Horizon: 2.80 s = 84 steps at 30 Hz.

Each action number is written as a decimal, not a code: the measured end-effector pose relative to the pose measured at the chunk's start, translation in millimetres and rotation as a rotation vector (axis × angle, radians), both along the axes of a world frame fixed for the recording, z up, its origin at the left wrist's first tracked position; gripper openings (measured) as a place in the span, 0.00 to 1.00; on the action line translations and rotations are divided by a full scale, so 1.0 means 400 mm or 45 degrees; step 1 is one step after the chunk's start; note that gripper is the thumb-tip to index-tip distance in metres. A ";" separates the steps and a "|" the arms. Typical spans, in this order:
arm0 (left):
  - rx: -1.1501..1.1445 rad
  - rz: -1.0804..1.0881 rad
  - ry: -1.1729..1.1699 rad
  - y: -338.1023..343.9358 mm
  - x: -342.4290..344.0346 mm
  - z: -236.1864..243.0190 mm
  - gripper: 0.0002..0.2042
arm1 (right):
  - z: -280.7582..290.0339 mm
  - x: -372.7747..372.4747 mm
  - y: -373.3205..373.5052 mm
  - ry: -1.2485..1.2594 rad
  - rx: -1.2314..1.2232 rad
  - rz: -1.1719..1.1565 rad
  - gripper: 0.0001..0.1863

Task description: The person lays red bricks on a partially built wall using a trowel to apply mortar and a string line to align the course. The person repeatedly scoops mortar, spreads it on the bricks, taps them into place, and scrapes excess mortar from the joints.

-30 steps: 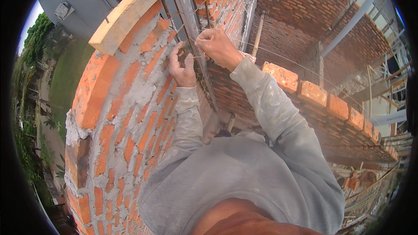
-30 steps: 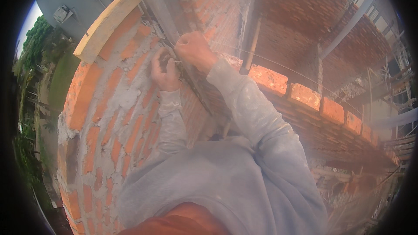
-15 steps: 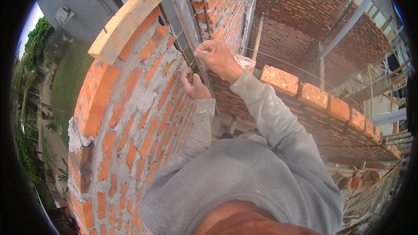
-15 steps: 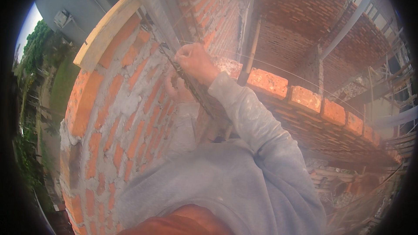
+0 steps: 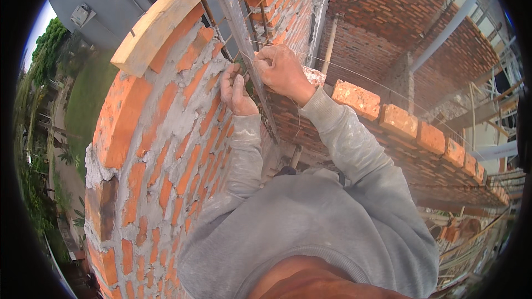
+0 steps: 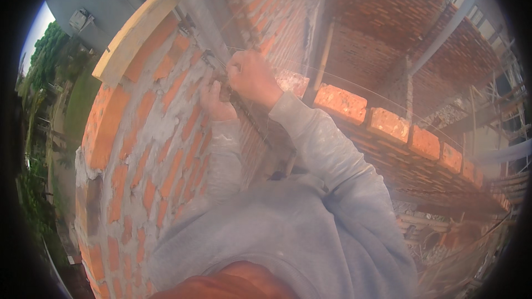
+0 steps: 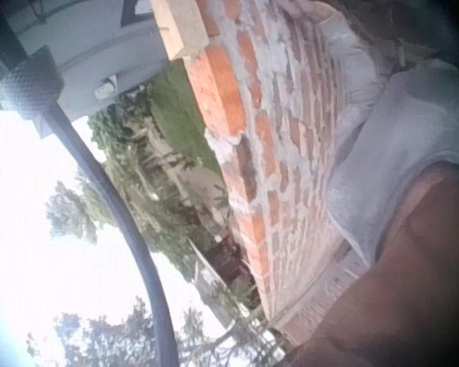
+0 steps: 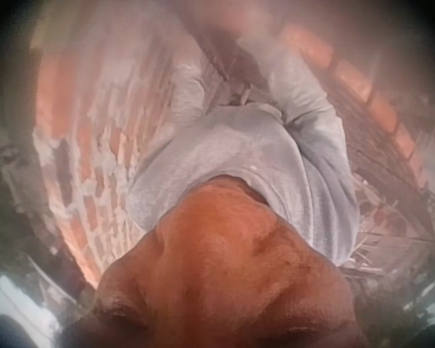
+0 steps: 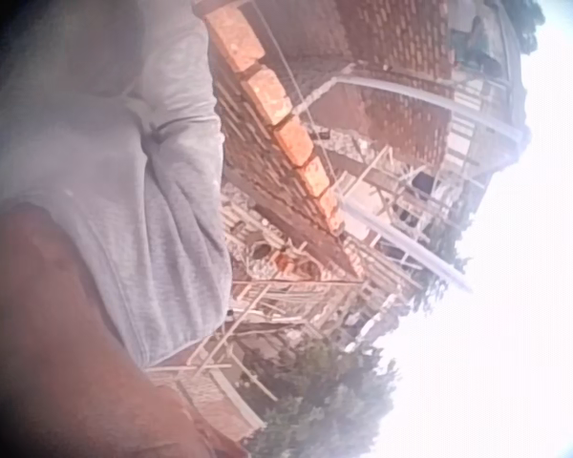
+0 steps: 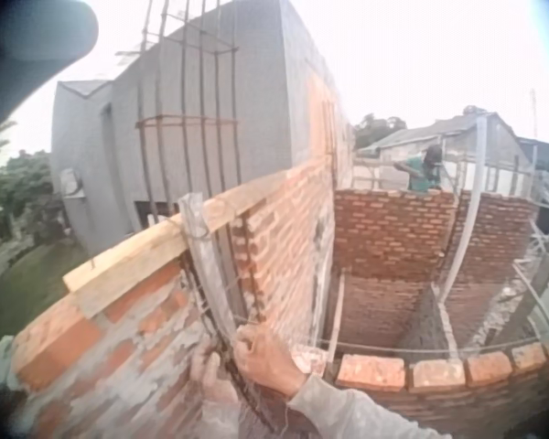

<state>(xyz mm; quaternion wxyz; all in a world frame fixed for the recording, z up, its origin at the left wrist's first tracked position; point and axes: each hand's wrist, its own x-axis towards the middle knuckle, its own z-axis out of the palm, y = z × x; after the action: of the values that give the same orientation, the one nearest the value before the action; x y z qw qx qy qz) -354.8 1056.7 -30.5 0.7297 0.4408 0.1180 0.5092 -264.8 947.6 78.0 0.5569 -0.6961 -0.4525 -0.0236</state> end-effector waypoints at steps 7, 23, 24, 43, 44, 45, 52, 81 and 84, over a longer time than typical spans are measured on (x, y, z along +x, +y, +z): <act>0.319 -0.412 -0.113 0.083 0.066 0.154 0.31 | 0.080 0.065 -0.036 -0.277 -0.295 0.034 0.10; 0.470 -0.153 0.081 0.075 0.090 0.168 0.23 | 0.242 0.291 0.079 -0.353 -0.938 0.300 0.18; 0.415 -0.182 0.101 0.076 0.090 0.169 0.24 | 0.231 0.297 0.106 -0.484 -0.948 0.270 0.17; 0.186 0.025 0.279 0.118 0.130 0.176 0.12 | 0.146 0.352 0.272 -1.356 -0.716 0.372 0.10; -0.270 -0.191 0.141 0.115 0.140 0.183 0.12 | 0.146 0.356 0.276 -1.390 -0.725 0.350 0.10; -0.333 -0.209 0.122 0.113 0.143 0.187 0.12 | 0.146 0.361 0.277 -1.414 -0.657 0.345 0.10; -0.367 -0.273 0.034 0.113 0.153 0.177 0.11 | 0.155 0.369 0.281 -1.239 -0.657 0.305 0.11; -0.151 -0.324 -0.348 0.109 0.143 0.080 0.14 | 0.170 -0.019 0.046 -0.681 -0.092 0.259 0.13; -0.177 -0.350 -0.319 0.108 0.131 0.081 0.15 | 0.137 -0.055 0.075 -0.663 0.042 0.352 0.13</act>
<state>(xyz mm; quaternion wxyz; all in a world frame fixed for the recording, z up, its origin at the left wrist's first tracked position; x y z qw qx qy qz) -302.3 1100.1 2.1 0.8300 0.3342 -0.0001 0.4465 -286.8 977.6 132.7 0.4313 -0.5893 -0.6702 -0.1328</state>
